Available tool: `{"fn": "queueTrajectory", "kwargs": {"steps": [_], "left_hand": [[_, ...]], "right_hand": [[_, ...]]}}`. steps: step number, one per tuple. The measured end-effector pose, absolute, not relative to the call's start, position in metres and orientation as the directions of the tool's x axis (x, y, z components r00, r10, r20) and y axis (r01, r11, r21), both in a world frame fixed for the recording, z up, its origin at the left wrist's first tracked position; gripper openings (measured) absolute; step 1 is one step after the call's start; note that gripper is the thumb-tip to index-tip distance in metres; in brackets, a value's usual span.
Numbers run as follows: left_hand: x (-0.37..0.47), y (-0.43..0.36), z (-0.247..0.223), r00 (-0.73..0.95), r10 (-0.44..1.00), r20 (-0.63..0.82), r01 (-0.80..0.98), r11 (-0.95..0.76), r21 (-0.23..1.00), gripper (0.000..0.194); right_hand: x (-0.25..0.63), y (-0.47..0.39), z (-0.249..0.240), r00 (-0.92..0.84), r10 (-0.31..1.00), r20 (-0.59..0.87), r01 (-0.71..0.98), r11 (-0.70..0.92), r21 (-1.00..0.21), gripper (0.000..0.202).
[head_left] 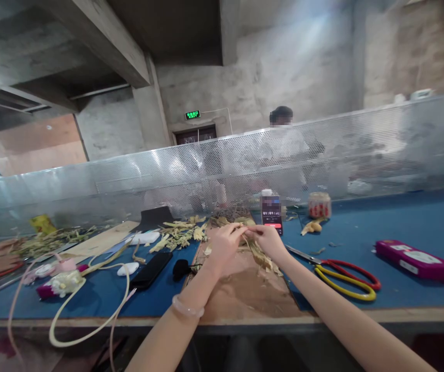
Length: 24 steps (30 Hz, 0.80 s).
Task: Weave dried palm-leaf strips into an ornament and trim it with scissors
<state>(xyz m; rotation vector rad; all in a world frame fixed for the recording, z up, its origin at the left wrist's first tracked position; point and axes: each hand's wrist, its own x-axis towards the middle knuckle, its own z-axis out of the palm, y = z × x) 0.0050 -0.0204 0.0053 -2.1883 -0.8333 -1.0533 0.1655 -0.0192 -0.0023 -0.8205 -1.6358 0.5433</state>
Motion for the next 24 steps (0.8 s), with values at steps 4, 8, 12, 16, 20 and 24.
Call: {"fn": "queueTrajectory", "kwargs": {"steps": [4,8,12,16,20,24], "left_hand": [[0.004,-0.019,0.004,0.491,0.302,0.817,0.720,-0.668,-0.186,0.028],[0.006,-0.021,0.006,0.402,0.402,0.823,0.658,-0.751,0.046,0.030],[0.011,-0.025,0.011,0.316,0.485,0.815,0.521,-0.807,0.278,0.038],[0.014,-0.026,0.014,0.259,0.516,0.816,0.448,-0.813,0.372,0.040],[0.014,-0.022,0.013,0.248,0.536,0.807,0.361,-0.824,0.437,0.036],[0.014,-0.019,0.012,0.236,0.584,0.777,0.308,-0.803,0.510,0.027]], "right_hand": [[0.163,-0.022,-0.003,-0.046,0.729,0.683,0.333,0.656,-0.677,0.020],[0.164,-0.023,-0.001,-0.024,0.687,0.726,0.356,0.685,-0.636,0.018],[0.168,-0.021,0.003,-0.094,0.759,0.644,0.179,0.649,-0.739,0.021],[0.169,-0.021,0.005,-0.123,0.839,0.530,-0.077,0.524,-0.848,0.029],[0.168,-0.020,0.001,-0.152,0.872,0.466,-0.187,0.437,-0.880,0.032],[0.166,-0.018,-0.002,-0.207,0.875,0.438,-0.334,0.358,-0.872,0.031]]}}
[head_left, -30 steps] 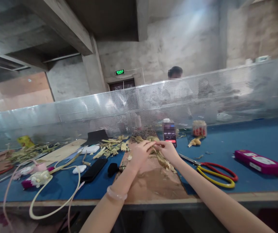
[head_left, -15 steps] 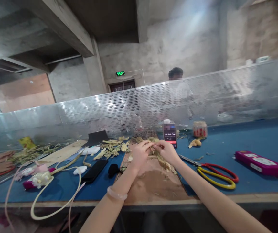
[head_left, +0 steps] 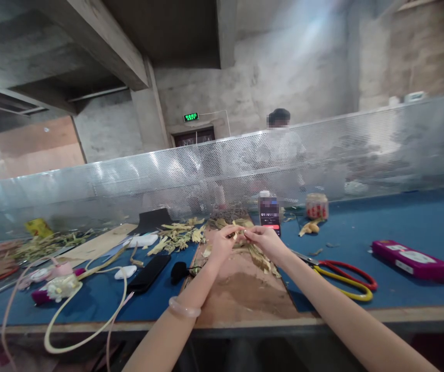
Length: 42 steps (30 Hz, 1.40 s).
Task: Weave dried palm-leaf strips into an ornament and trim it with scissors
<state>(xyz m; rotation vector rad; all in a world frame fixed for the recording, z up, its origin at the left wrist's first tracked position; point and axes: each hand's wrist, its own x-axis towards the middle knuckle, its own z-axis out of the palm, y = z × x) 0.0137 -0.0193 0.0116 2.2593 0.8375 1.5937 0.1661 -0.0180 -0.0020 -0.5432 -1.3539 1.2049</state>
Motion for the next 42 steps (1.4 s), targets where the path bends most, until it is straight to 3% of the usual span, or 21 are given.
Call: {"fn": "queueTrajectory", "kwargs": {"steps": [5,15,25,32,38,42], "left_hand": [[0.016,-0.023,0.014,0.216,0.646,0.732,0.234,-0.762,0.603,0.022],[0.017,-0.025,0.016,0.225,0.676,0.702,0.113,-0.734,0.670,0.024],[0.021,-0.032,0.017,0.196,0.691,0.696,0.094,-0.720,0.688,0.026],[0.019,-0.036,0.021,0.168,0.705,0.689,0.154,-0.709,0.688,0.028],[0.017,-0.025,0.015,0.145,0.793,0.591,0.078,-0.605,0.792,0.030],[0.015,-0.019,0.009,0.242,0.843,0.480,0.016,-0.498,0.867,0.034]], "right_hand": [[0.164,-0.022,0.000,-0.242,0.873,0.424,-0.532,0.247,-0.810,0.030],[0.163,-0.029,0.002,-0.259,0.861,0.437,-0.418,0.308,-0.855,0.029],[0.162,-0.029,0.004,-0.234,0.848,0.475,-0.484,0.323,-0.814,0.026],[0.169,-0.029,0.006,-0.123,0.888,0.443,-0.301,0.392,-0.870,0.033],[0.168,-0.032,0.008,-0.040,0.814,0.579,-0.038,0.578,-0.815,0.028],[0.168,-0.032,0.009,-0.001,0.733,0.680,0.097,0.677,-0.729,0.025]]}}
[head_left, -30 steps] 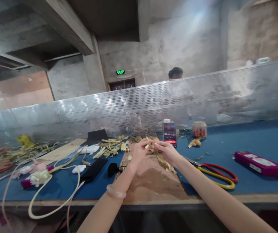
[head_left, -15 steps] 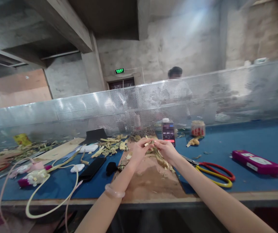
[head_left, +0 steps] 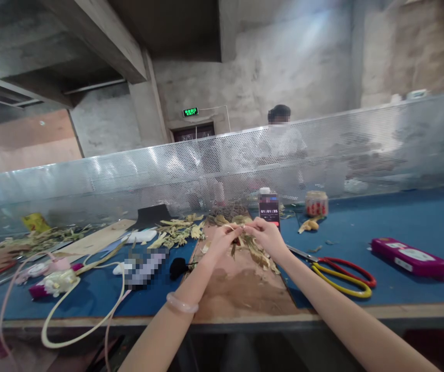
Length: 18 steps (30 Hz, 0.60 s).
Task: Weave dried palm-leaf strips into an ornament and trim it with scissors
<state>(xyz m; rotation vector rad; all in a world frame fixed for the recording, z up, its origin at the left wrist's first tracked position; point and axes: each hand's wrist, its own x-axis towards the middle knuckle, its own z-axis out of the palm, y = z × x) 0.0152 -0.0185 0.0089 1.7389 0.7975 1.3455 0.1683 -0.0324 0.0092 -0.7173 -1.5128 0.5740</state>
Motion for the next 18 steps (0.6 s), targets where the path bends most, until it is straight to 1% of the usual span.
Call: {"fn": "queueTrajectory", "kwargs": {"steps": [2,4,9,14,18], "left_hand": [[0.0144,-0.0170,0.0064,0.298,0.847,0.441,-0.056,-0.446,0.893,0.033],[0.0132,-0.0165,0.0047,0.325,0.839,0.437,-0.141,-0.414,0.899,0.028],[0.0095,-0.0169,0.0046,0.372,0.831,0.413,-0.271,-0.328,0.905,0.021],[0.0084,-0.0182,0.0060,0.385,0.833,0.398,-0.329,-0.278,0.902,0.018],[0.0088,-0.0182,0.0050,0.405,0.829,0.386,-0.339,-0.256,0.905,0.021]], "right_hand": [[0.1687,-0.0328,0.0097,-0.011,0.704,0.710,0.113,0.706,-0.699,0.023],[0.1690,-0.0331,0.0098,-0.028,0.690,0.723,0.100,0.722,-0.685,0.022],[0.1707,-0.0312,0.0076,-0.129,0.696,0.706,0.032,0.715,-0.699,0.022],[0.1734,-0.0299,0.0077,-0.190,0.710,0.678,-0.020,0.687,-0.726,0.025],[0.1733,-0.0307,0.0083,-0.225,0.721,0.655,-0.020,0.669,-0.743,0.030]]}}
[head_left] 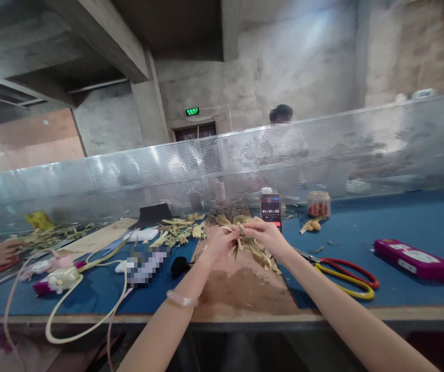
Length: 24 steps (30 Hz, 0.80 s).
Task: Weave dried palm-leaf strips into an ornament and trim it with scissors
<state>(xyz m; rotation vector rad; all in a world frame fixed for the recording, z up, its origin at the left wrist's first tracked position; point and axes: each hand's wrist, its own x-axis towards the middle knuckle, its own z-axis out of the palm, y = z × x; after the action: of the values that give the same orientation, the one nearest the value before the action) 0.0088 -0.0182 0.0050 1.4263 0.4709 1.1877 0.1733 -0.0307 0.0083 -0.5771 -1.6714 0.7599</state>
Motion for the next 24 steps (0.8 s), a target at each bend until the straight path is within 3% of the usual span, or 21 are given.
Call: {"fn": "queueTrajectory", "kwargs": {"steps": [6,10,13,16,20,24], "left_hand": [[0.011,-0.015,0.004,0.410,0.822,0.395,-0.295,-0.290,0.911,0.026],[0.010,-0.021,0.009,0.407,0.801,0.440,-0.097,-0.441,0.892,0.037],[0.010,-0.029,0.015,0.446,0.760,0.472,0.061,-0.552,0.831,0.048],[0.010,-0.033,0.019,0.477,0.749,0.460,0.167,-0.591,0.789,0.046],[0.010,-0.030,0.018,0.463,0.743,0.483,0.225,-0.625,0.747,0.043],[0.010,-0.027,0.015,0.455,0.723,0.520,0.265,-0.668,0.695,0.042]], "right_hand": [[0.174,-0.030,0.008,-0.233,0.703,0.671,0.012,0.693,-0.721,0.031],[0.178,-0.027,0.009,-0.158,0.722,0.674,0.074,0.689,-0.721,0.028],[0.184,-0.020,0.009,-0.045,0.731,0.680,0.190,0.675,-0.713,0.026],[0.189,-0.016,0.008,-0.034,0.709,0.704,0.371,0.663,-0.650,0.025],[0.189,-0.016,0.008,-0.051,0.675,0.736,0.546,0.636,-0.545,0.023],[0.184,-0.021,0.008,-0.061,0.687,0.724,0.599,0.605,-0.524,0.024]]}}
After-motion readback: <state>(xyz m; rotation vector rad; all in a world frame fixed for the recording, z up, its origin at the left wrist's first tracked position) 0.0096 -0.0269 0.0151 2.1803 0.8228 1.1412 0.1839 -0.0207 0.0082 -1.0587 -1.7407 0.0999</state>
